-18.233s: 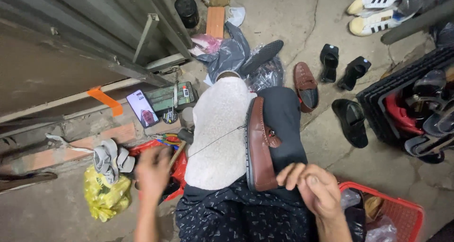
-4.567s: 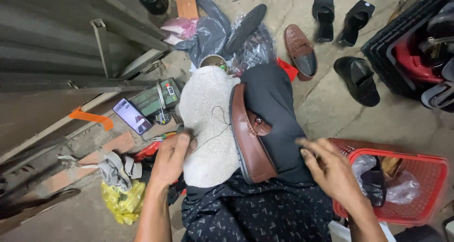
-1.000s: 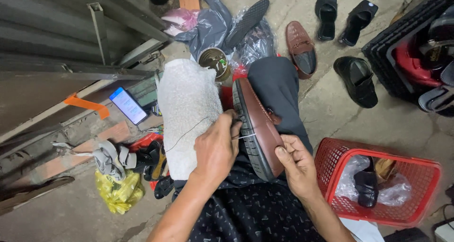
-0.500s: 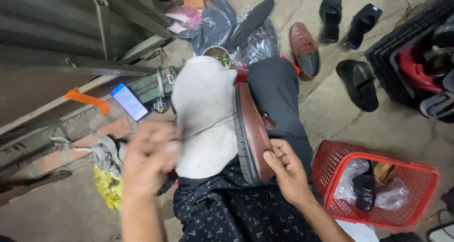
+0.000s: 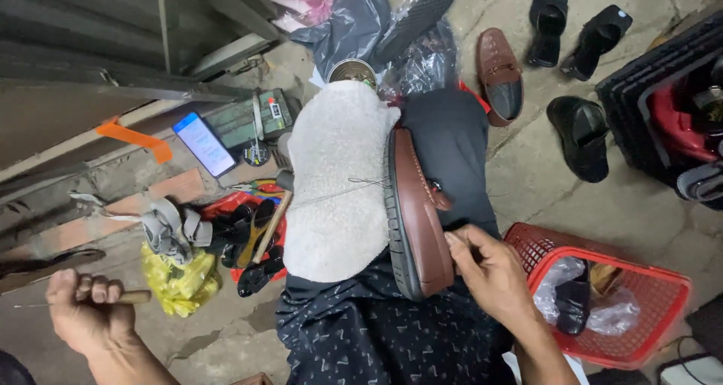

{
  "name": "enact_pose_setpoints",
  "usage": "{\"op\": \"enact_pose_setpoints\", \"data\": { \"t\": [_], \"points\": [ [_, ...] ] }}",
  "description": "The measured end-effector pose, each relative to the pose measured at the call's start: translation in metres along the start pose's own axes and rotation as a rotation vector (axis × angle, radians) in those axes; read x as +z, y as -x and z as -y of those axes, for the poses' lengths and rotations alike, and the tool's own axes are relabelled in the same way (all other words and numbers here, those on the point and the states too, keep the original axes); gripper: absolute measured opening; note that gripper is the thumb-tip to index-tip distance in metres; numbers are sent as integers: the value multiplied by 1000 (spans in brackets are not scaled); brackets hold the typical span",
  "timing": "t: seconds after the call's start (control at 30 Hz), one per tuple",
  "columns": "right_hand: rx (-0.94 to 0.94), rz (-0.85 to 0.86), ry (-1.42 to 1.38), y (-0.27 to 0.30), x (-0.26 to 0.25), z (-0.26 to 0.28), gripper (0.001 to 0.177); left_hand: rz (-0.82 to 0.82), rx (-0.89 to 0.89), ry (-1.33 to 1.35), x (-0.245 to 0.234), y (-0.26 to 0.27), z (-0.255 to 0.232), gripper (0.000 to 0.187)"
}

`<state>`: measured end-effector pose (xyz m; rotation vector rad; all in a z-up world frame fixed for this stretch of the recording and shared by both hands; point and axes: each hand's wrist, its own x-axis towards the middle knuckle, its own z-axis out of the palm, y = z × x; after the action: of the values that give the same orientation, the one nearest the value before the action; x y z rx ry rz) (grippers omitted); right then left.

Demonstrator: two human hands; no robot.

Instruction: The person is sewing a brown shoe using a needle and thread. They repeatedly push the needle through the sole and pull the thread to stitch the shoe, which is resting on their lap. The person also briefly inspects the sole of the shoe during the process.

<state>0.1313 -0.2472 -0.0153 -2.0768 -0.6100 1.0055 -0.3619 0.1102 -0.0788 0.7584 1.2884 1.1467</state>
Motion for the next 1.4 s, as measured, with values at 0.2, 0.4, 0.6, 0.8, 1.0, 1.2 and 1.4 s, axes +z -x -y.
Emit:
{"op": "enact_pose_setpoints", "data": {
  "t": [0.2, 0.4, 0.6, 0.8, 1.0, 1.2, 1.4],
  "points": [
    [315, -96, 283, 23, -25, -62, 26, -586, 16, -497, 5, -19, 42, 23],
    [-1, -187, 115, 36, -62, -56, 26, 126, 489, -1115, 115, 39, 61, 23],
    [-494, 101, -1267, 30, -24, 11, 45, 972, 578, -776, 301, 164, 37, 36],
    [-174, -264, -266, 13, -1, 23, 25, 1125, 589, -907, 328, 183, 50, 20],
    [-196, -90, -64, 2, 14, 3, 33, 1113, 573, -959, 327, 183, 68, 43],
    [-302, 100, 18, -11, -3, 5, 32, 1127, 645, -897, 330, 179, 75, 42],
    [-185, 302, 16, -10, -12, -2, 31, 1144, 645, -871, 331, 178, 79, 40]
  ]
}}
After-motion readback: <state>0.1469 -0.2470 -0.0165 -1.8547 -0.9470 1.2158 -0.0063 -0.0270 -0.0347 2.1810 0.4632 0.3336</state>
